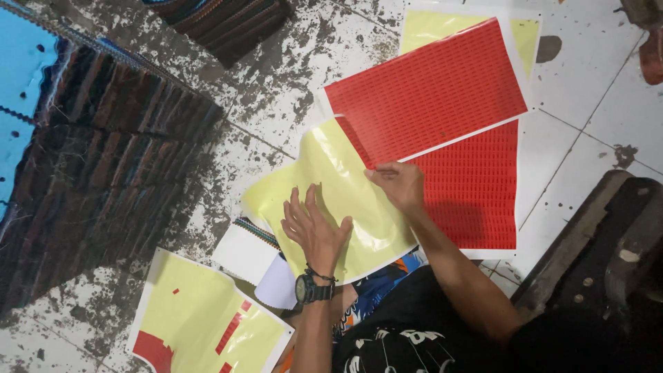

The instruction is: The person peels small red stickers from a red grid sheet and places them onto the covers of several notebooks. They handle a blue notebook, a white notebook, and an orange notebook, applying stickers to each in sequence.

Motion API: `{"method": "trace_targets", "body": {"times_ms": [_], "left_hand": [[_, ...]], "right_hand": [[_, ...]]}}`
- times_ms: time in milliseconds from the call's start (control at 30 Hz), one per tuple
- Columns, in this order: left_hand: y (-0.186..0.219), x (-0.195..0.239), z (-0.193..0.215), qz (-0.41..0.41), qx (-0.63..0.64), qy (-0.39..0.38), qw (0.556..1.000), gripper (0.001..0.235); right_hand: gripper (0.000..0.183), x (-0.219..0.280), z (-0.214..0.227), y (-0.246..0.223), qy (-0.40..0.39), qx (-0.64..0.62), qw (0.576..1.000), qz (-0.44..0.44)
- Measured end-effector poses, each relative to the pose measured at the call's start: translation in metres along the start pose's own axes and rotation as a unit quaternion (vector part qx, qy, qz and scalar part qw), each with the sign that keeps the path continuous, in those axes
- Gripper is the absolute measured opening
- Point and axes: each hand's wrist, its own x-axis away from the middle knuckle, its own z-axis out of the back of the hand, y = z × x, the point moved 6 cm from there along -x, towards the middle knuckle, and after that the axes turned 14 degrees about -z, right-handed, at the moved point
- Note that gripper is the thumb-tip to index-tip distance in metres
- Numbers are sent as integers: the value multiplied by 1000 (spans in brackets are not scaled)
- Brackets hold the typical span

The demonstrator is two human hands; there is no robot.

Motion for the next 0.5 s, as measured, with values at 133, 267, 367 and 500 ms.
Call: {"method": "trace_targets", "body": {"times_ms": [133,267,367,500], "left_hand": [[-2,2,-3,4,-7,2,1000,107],[0,4,2,-8,3,21,1000,105],[-5,5,10,-52,92,134,985,86],[-58,9,-9,-81,566,346,744,107]], "right_hand": [[23,0,-6,7,86,44,992,80],[9,28,-9,-10,165,116,922,331],[8,66,-9,-30,125,103,888,431],[11,102,-32,-44,-141,-21,929,340]]}}
